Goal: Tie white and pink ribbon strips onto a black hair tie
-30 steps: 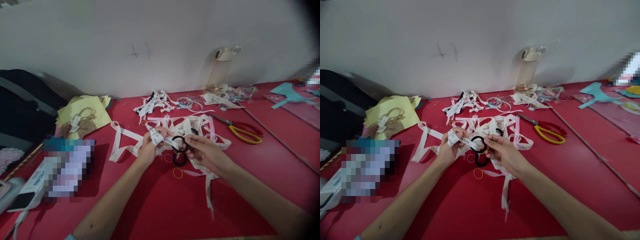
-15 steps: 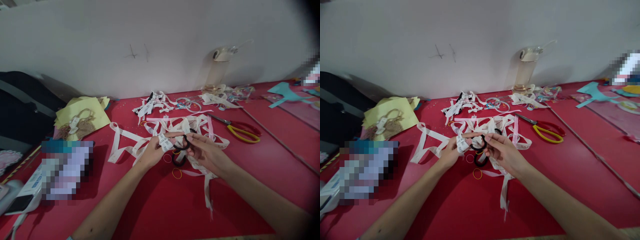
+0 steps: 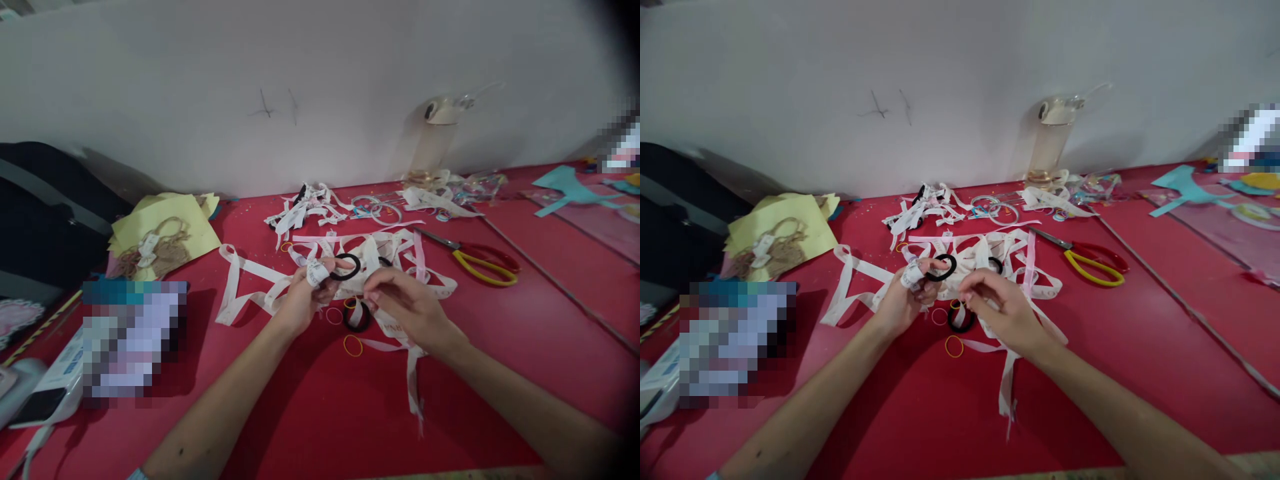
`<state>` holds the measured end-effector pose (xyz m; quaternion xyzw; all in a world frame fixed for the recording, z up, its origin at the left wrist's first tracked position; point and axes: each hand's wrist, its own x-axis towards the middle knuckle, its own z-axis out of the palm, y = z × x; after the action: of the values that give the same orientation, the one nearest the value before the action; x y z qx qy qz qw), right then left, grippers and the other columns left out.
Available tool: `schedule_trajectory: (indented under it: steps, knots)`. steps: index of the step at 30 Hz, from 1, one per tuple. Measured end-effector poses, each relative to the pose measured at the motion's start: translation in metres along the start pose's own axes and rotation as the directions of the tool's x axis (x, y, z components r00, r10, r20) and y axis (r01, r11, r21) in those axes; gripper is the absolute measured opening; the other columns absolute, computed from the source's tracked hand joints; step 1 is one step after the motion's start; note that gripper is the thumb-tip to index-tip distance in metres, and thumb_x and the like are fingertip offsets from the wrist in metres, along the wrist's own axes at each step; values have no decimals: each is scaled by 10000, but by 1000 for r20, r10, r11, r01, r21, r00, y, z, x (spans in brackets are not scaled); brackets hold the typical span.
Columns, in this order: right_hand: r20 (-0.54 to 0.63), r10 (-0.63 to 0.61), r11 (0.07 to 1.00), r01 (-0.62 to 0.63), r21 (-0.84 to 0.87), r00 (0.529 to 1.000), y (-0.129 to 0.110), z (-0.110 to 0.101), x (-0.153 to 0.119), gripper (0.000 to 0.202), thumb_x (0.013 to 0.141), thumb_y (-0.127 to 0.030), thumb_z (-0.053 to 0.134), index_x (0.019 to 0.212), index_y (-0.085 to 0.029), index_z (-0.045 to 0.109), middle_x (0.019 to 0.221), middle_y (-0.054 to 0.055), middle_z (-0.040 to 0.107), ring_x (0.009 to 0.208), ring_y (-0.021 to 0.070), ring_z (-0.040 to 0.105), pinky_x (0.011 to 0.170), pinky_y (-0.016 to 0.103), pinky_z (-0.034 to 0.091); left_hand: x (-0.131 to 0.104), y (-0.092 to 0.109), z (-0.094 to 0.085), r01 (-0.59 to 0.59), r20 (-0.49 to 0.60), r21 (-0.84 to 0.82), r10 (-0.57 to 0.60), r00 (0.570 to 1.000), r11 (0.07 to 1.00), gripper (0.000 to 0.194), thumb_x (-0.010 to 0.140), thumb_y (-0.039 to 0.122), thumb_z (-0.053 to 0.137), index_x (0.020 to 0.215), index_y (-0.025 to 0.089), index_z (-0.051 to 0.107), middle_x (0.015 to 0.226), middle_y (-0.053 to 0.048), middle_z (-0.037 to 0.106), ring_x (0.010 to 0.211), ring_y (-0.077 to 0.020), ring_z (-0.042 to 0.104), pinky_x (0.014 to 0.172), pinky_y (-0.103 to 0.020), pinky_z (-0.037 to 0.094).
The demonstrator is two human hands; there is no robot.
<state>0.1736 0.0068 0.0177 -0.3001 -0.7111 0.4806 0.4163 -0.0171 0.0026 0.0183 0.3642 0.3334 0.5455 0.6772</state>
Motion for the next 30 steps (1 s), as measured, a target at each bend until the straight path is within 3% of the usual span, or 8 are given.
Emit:
schedule_trajectory:
  steps: [1, 3, 6, 9, 16, 21, 26, 30]
  knots:
    - [72, -121, 968, 134, -213, 990, 1, -3, 0, 135, 897, -206, 500, 981, -219, 606, 885, 43, 593, 805, 150, 564, 721, 296, 467, 0, 1, 0, 19, 0, -34, -19, 1000, 999, 238, 789, 365, 628, 821, 135, 681, 558, 47, 368, 467, -35, 263, 455, -183, 173]
    - [254, -262, 775, 360, -520, 931, 5, -8, 1, 259, 894, -157, 457, 1073, -239, 624, 899, 51, 592, 809, 156, 546, 700, 291, 442, 1, 5, 0, 53, 0, -94, -54, 999, 994, 233, 779, 363, 635, 789, 131, 661, 558, 51, 358, 457, -27, 255, 448, -173, 177]
    - [418, -221, 484, 472, -737, 881, 10, -10, 4, 346, 886, -126, 444, 1155, -265, 611, 873, 46, 606, 766, 157, 547, 666, 281, 429, 1, 8, 0, 99, 6, -175, -99, 995, 980, 218, 779, 349, 638, 766, 131, 637, 546, 57, 345, 444, -23, 250, 434, -162, 188]
    - [453, -175, 339, 485, -806, 874, 13, -8, 6, 346, 874, -115, 489, 1167, -259, 603, 903, 49, 640, 817, 182, 587, 685, 291, 446, 1, 10, 1, 137, 21, -241, -136, 990, 961, 199, 785, 333, 634, 775, 134, 625, 545, 58, 350, 433, -22, 250, 423, -155, 206]
    - [462, -346, 352, 570, -743, 816, 8, -6, 5, 218, 923, -157, 465, 1039, -172, 649, 934, 82, 667, 879, 182, 614, 751, 301, 488, 1, 11, 1, 171, 47, -297, -164, 985, 939, 194, 797, 315, 620, 885, 144, 643, 560, 57, 369, 433, -27, 265, 408, -142, 221]
    - [354, -425, 457, 535, -711, 833, -6, -3, 3, 138, 890, -194, 536, 918, -200, 671, 928, 76, 636, 895, 183, 581, 764, 322, 512, 2, 8, 2, 133, 12, -212, -134, 991, 968, 272, 803, 391, 611, 955, 171, 662, 587, 51, 372, 443, -28, 274, 410, -141, 214]
    - [397, -544, 458, 658, -597, 739, -13, 1, 1, 144, 858, -150, 570, 964, -218, 642, 982, 33, 690, 1141, 204, 541, 986, 415, 448, 1, 2, 7, 160, -49, -92, -165, 985, 983, 429, 743, 483, 670, 1070, 205, 662, 575, 56, 354, 449, -34, 271, 405, -151, 180]
    - [474, -569, 432, 735, -523, 672, -12, 11, 1, 152, 889, -125, 501, 909, -199, 632, 839, 25, 691, 927, 150, 615, 967, 384, 464, -2, -1, 12, 135, -61, -94, -141, 988, 986, 429, 689, 454, 727, 1026, 195, 669, 629, 43, 411, 466, -30, 295, 408, -153, 165]
